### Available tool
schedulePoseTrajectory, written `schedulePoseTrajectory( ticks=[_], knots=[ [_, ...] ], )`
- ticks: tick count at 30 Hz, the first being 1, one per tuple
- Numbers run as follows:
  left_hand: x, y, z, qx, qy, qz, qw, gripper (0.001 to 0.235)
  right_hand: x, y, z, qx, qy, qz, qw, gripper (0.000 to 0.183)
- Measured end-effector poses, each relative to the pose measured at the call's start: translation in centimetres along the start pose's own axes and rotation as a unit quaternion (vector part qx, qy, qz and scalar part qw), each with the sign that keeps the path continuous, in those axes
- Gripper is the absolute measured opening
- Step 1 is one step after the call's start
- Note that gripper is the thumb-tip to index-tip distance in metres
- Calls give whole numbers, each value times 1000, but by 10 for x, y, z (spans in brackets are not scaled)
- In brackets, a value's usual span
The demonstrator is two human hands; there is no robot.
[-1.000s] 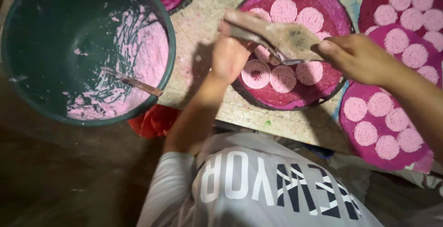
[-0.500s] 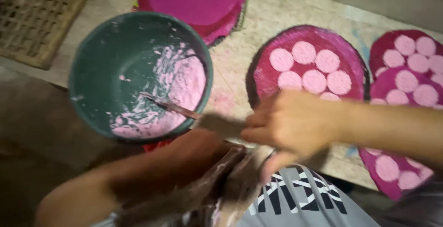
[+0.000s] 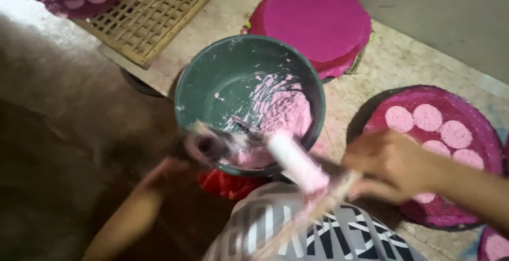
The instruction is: The person scoops pink paste from a green bowl using a wooden stick and a metal ring mold. They press the paste into the mold and release circular pink pads onto a pink textured mat. The person repeats this process to create multiple pads and arranges them on the mat.
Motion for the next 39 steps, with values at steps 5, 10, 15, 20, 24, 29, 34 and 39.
schedulePoseTrajectory(
  ticks=[5, 10, 15, 20, 24, 29, 34, 39],
  knots=[
    [21, 46, -13, -91, -2, -115, 989, 34, -8, 21, 60, 70, 123, -513, 847, 18],
    [73, 107, -49, -270, -25, -158, 949, 31, -58, 31, 75, -136, 9, -420, 897, 43],
    [91, 195, -145, -580, 46, 351, 734, 15, -209, -117, 50, 101, -423, -87, 896, 40],
    [132, 195, -155, -571, 119, 598, 550, 19, -237, -193, 89, 188, -384, -90, 900, 41],
    [158, 195, -149, -553, 139, 629, 528, 24, -253, -150, 108, 176, -334, -174, 910, 26],
    [158, 200, -147, -553, 142, 627, 530, 31, -291, -88, 31, 199, -475, -283, 810, 20],
    [145, 221, -141, -551, 146, 616, 543, 38, -292, -97, 4, 199, -459, -268, 824, 25],
    [144, 228, -142, -556, 148, 607, 548, 45, -292, -142, -1, 223, -464, -220, 829, 29]
  ],
)
Point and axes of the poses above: each hand's wrist, its own z-axis towards the middle knuckle, its own y-axis out of the back of the hand, x = y × z, the point moved 10 cm from there along z, towards the middle knuckle, and after that the axes turned 13 degrees about z, right-handed, at the moved point
